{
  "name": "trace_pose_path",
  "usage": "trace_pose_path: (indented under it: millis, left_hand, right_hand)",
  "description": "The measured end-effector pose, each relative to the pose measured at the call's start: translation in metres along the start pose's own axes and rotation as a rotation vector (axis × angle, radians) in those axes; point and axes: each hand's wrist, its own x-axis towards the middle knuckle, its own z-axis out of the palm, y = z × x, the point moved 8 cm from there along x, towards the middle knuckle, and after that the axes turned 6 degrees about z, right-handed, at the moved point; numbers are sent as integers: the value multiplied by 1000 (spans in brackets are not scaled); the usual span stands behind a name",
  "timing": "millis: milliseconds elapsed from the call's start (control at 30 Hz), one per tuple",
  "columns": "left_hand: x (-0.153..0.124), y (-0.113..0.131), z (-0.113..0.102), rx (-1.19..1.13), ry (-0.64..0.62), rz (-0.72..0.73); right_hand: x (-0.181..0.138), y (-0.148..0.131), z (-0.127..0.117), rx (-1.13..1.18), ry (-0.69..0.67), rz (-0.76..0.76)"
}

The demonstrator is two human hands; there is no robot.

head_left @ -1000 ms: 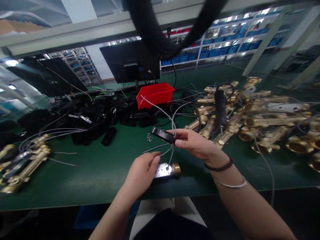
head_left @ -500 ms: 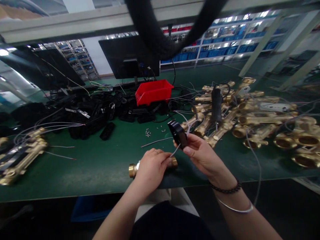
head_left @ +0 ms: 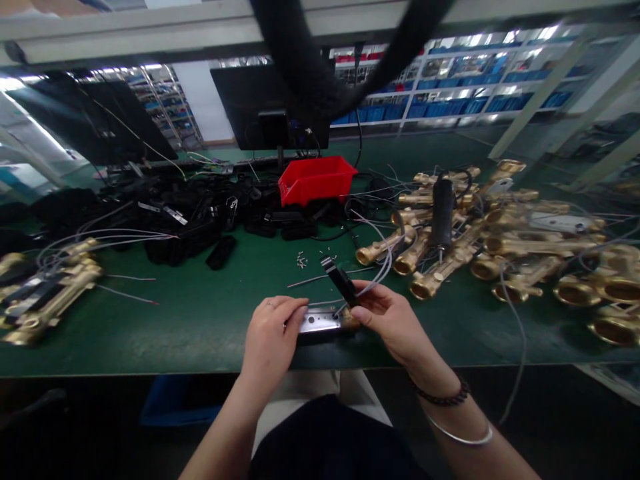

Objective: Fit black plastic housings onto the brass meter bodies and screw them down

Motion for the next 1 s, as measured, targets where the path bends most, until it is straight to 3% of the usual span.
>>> trace_pose_path:
  millis: [200,433,633,767,867,1000]
  left_hand:
    - [-9,-11,-1,-76,49,-17]
    - [-14,-18,5,-146,63,-32]
    - [-23,-47,-2,-303,75,-219]
    - [-13,-47,5,-454,-50,-211]
    - [-6,-46,14,-494,-161,-233]
    - [-6,-51,18,-508,-116,-298]
  right_hand:
    - [-3,-1,15,-277,-35,-54]
    - [-6,-6,19,-499,-83,-215]
    - [-5,-7,24,-614,-159,-223]
    - [4,-6,29,-656,-237,-202]
    - [15,-6,28,-655,-182,-210]
    - [20,-7,28,-657,-95,-235]
